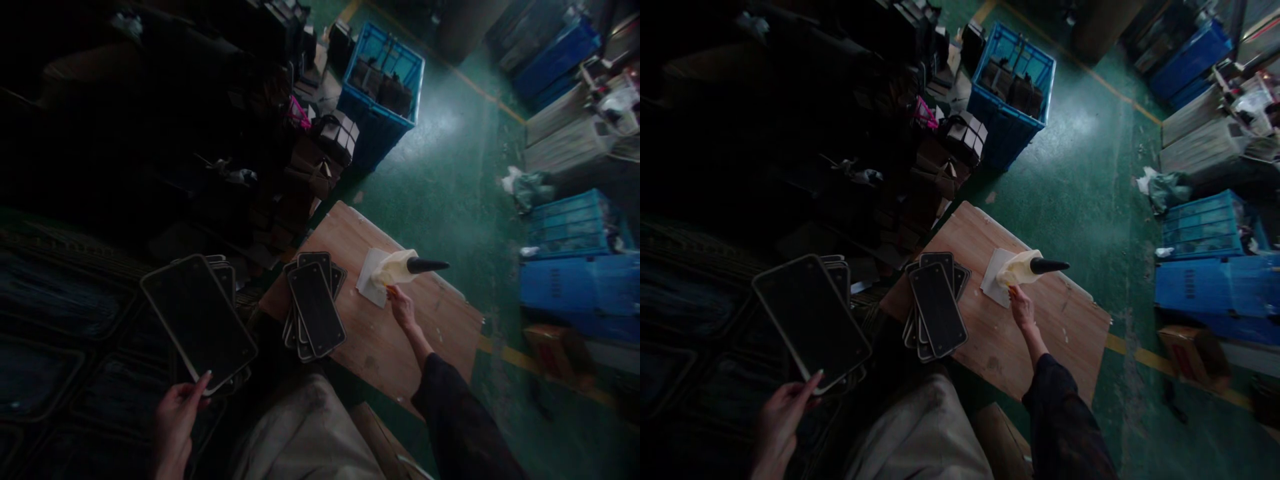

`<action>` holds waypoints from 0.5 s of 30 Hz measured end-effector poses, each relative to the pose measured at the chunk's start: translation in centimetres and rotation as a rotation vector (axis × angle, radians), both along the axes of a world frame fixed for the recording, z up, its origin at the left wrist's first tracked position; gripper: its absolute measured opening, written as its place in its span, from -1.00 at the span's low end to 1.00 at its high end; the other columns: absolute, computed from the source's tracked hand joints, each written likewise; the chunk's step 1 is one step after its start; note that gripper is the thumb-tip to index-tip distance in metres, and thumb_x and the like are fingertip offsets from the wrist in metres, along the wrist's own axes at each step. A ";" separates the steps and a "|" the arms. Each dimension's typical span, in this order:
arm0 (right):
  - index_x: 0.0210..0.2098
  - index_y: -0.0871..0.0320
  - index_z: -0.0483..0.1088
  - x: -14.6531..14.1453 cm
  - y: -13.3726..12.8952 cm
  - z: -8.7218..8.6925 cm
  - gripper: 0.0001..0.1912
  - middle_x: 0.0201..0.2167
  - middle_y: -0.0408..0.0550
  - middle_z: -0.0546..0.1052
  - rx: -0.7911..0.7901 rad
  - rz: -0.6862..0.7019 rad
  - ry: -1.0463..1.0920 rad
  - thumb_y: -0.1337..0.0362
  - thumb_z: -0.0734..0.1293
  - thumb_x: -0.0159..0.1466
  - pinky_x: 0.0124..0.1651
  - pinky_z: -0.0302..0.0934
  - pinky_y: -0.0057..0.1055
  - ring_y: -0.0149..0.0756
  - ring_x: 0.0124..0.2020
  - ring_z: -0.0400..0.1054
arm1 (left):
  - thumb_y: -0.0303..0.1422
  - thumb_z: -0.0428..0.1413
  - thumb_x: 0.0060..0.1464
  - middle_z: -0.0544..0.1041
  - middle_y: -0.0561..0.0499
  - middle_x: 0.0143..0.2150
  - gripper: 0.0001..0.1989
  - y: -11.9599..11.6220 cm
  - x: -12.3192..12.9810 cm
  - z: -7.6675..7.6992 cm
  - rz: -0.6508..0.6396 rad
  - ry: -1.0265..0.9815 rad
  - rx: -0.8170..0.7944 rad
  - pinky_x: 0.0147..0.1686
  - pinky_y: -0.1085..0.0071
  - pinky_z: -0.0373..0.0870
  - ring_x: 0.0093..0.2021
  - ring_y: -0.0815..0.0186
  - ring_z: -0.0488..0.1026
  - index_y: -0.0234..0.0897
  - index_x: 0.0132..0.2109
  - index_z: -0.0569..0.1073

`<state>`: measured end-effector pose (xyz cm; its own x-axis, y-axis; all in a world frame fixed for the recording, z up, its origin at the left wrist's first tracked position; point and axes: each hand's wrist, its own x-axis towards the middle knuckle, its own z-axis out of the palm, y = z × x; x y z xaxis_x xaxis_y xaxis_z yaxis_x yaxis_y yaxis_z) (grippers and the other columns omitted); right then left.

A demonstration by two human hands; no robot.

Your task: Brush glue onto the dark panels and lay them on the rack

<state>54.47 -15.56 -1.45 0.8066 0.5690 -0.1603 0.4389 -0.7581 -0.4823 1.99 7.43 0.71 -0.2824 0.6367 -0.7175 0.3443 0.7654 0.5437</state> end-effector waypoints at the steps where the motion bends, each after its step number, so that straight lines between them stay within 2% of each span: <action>1: -0.12 0.13 0.47 -0.3 -0.3 0.4 -0.68 -0.36 -0.01 0.57 -0.001 0.015 -0.006 0.17 0.21 0.22 -0.32 0.22 -0.41 -0.21 -0.37 0.45 | -0.09 0.41 -0.63 0.43 0.15 -0.60 -0.43 0.0 0.1 0.1 0.019 -0.032 -0.002 -0.58 0.43 0.39 -0.61 0.37 0.40 -0.29 -0.47 0.34; 4: -0.10 0.12 0.46 -1.2 -1.1 1.3 -0.67 -0.37 -0.03 0.57 -0.005 0.024 -0.023 0.14 0.19 0.26 -0.32 0.22 -0.40 -0.22 -0.38 0.45 | -0.16 0.43 -0.62 0.44 0.16 -0.59 -0.44 0.0 0.2 0.3 0.056 -0.105 0.003 -0.57 0.44 0.44 -0.58 0.37 0.42 -0.29 -0.48 0.31; 8: -0.10 0.14 0.44 -2.1 -1.4 1.9 -0.60 -0.47 -0.07 0.55 0.083 -0.097 -0.021 0.01 0.18 0.29 -0.33 0.26 -0.41 -0.24 -0.41 0.46 | -0.23 0.43 -0.58 0.44 0.18 -0.59 -0.46 0.0 0.3 0.4 0.069 -0.160 0.021 -0.59 0.46 0.46 -0.60 0.38 0.44 -0.29 -0.44 0.30; 10: -0.12 0.15 0.43 -2.2 -0.8 1.6 -0.58 -0.45 -0.09 0.54 0.258 -0.265 0.057 -0.05 0.24 0.25 -0.33 0.29 -0.42 -0.27 -0.43 0.46 | -0.27 0.43 -0.58 0.46 0.18 -0.57 -0.45 0.0 0.4 0.3 0.083 -0.164 0.019 -0.61 0.48 0.45 -0.62 0.40 0.43 -0.29 -0.40 0.31; 13: -0.15 0.16 0.39 -1.9 0.7 0.2 -0.57 -0.47 -0.14 0.53 0.553 -0.575 0.219 -0.04 0.34 0.17 -0.36 0.33 -0.44 -0.33 -0.49 0.45 | -0.30 0.42 -0.54 0.53 0.12 -0.50 -0.45 -0.1 0.3 0.2 0.084 -0.163 0.012 -0.61 0.48 0.45 -0.60 0.38 0.46 -0.29 -0.33 0.35; 15: -0.16 0.16 0.34 -1.5 1.6 -1.1 -0.62 -0.51 -0.17 0.52 0.649 -0.727 0.269 0.00 0.32 0.20 -0.40 0.35 -0.43 -0.33 -0.53 0.45 | -0.29 0.41 -0.50 0.54 0.10 -0.47 -0.47 -0.2 0.3 0.2 0.070 -0.169 0.013 -0.59 0.48 0.46 -0.58 0.37 0.47 -0.30 -0.30 0.38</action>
